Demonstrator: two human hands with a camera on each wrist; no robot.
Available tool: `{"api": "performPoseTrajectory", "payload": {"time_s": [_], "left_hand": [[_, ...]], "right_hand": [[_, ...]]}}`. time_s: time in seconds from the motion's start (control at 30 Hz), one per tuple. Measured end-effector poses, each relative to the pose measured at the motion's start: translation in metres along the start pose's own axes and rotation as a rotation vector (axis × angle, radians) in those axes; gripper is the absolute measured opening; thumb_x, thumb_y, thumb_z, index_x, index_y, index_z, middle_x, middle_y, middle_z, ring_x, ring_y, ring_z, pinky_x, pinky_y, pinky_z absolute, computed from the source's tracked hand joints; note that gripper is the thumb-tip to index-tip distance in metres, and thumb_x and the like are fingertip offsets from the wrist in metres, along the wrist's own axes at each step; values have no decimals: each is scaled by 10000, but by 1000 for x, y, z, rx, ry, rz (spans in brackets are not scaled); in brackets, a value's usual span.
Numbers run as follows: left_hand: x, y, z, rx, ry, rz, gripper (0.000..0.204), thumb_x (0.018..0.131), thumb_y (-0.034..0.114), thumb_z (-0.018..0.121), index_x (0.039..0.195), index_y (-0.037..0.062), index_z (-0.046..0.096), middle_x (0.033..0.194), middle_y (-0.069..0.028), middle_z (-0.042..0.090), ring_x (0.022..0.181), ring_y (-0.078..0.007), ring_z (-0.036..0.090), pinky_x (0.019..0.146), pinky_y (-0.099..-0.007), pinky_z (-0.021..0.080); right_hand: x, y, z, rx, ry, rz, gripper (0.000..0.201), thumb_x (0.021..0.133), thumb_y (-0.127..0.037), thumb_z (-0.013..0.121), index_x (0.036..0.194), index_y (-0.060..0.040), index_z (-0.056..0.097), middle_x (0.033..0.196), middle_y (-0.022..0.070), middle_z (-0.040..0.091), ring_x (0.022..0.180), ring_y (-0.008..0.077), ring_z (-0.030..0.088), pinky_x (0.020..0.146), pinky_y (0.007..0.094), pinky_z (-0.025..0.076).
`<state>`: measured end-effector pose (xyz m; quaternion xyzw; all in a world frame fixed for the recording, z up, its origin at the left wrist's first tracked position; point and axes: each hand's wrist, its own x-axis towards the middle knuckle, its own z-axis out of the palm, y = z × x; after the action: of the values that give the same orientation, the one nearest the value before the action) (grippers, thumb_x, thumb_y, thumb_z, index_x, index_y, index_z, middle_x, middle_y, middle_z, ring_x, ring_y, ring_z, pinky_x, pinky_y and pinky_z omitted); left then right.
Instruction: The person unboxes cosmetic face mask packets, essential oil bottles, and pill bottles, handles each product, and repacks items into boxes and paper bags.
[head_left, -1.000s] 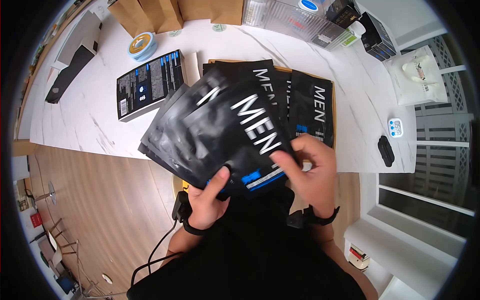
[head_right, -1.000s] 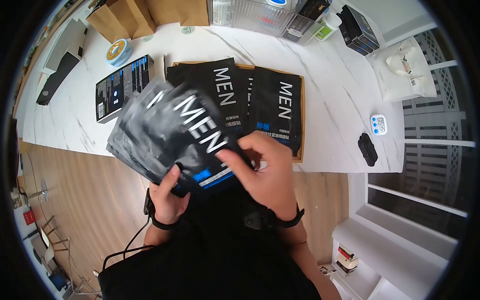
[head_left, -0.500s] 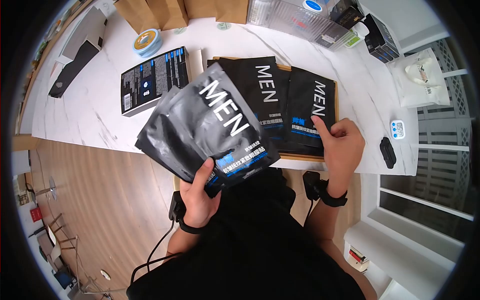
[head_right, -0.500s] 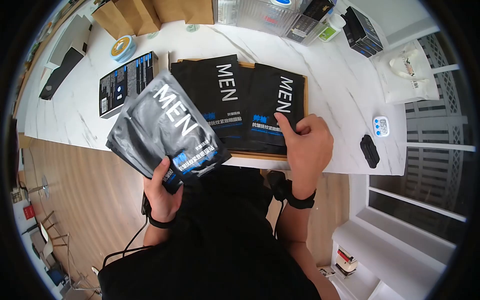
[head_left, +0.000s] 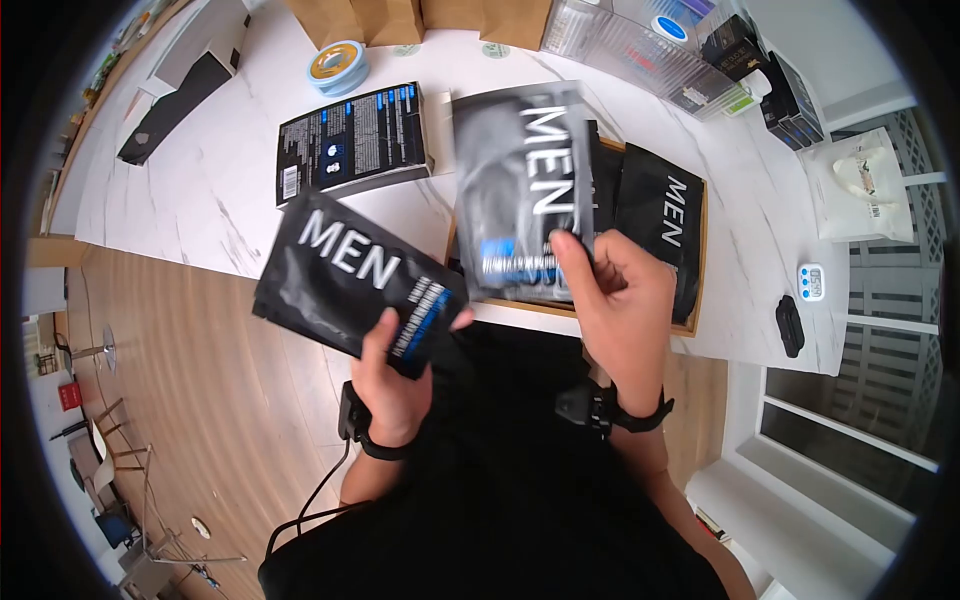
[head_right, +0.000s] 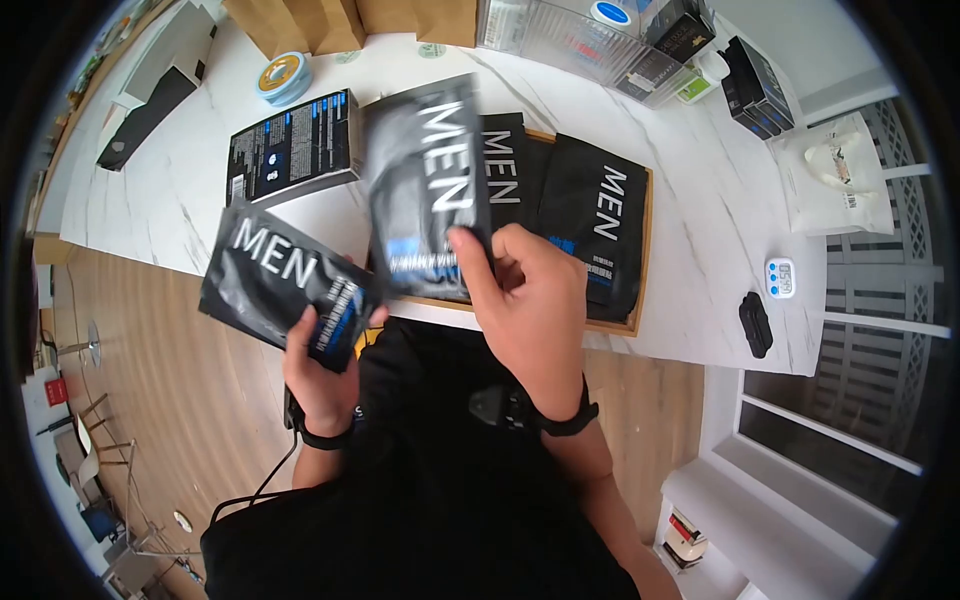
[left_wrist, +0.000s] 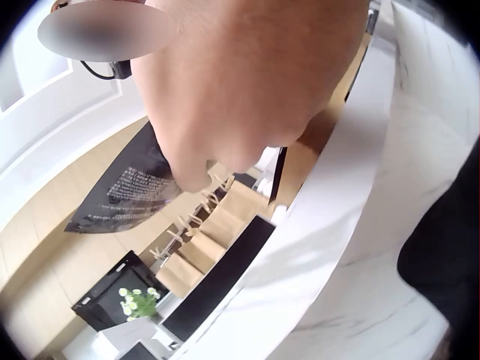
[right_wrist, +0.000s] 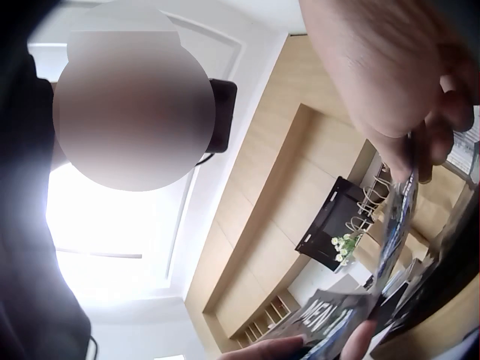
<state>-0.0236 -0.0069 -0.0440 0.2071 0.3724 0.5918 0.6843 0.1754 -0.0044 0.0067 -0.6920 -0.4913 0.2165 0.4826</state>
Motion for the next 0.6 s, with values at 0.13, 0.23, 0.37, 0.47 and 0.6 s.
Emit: {"api": "performPoseTrajectory", "payload": {"time_s": [0.13,0.23,0.37,0.47,0.6], "left_hand": [[10,15,-15,41,-30,78,515,964,218,441,1375,-92,436,1349,-242,561,1202,-361,599,962,-518,549],[8,16,-20,6,-20,15,516,969,225,438,1382,-84,430,1337,-244,569,1193,-375,603,944,-527,557],[2,6,-19,-125,-42,-95,467,978,260,508,1314,-65,510,1269,-221,615,1139,-368,631,931,-511,554],[-5,-6,-3,81,51,43,394,928,71,620,1298,-37,537,1197,-132,655,1085,-251,647,930,-376,518],[-9,-10,10,128,-251,48,348,932,21,679,1269,9,594,1208,-66,651,1084,-149,615,942,-300,471]], "right_hand": [[8,0,18,-295,-22,-62,473,865,-249,770,578,-21,471,481,131,470,405,262,449,424,371,334],[6,1,24,-543,-17,-90,507,846,-340,772,562,-40,479,489,140,480,437,328,493,437,424,360],[1,-4,22,-657,110,-80,502,813,-352,806,560,-69,478,491,91,459,450,300,479,445,413,362],[0,-9,13,-492,215,-138,477,774,-290,853,592,-78,467,504,38,443,452,231,444,442,359,344],[-11,-19,-6,18,-156,-198,286,768,-176,867,715,-56,613,576,13,516,489,97,440,458,276,331]]}}
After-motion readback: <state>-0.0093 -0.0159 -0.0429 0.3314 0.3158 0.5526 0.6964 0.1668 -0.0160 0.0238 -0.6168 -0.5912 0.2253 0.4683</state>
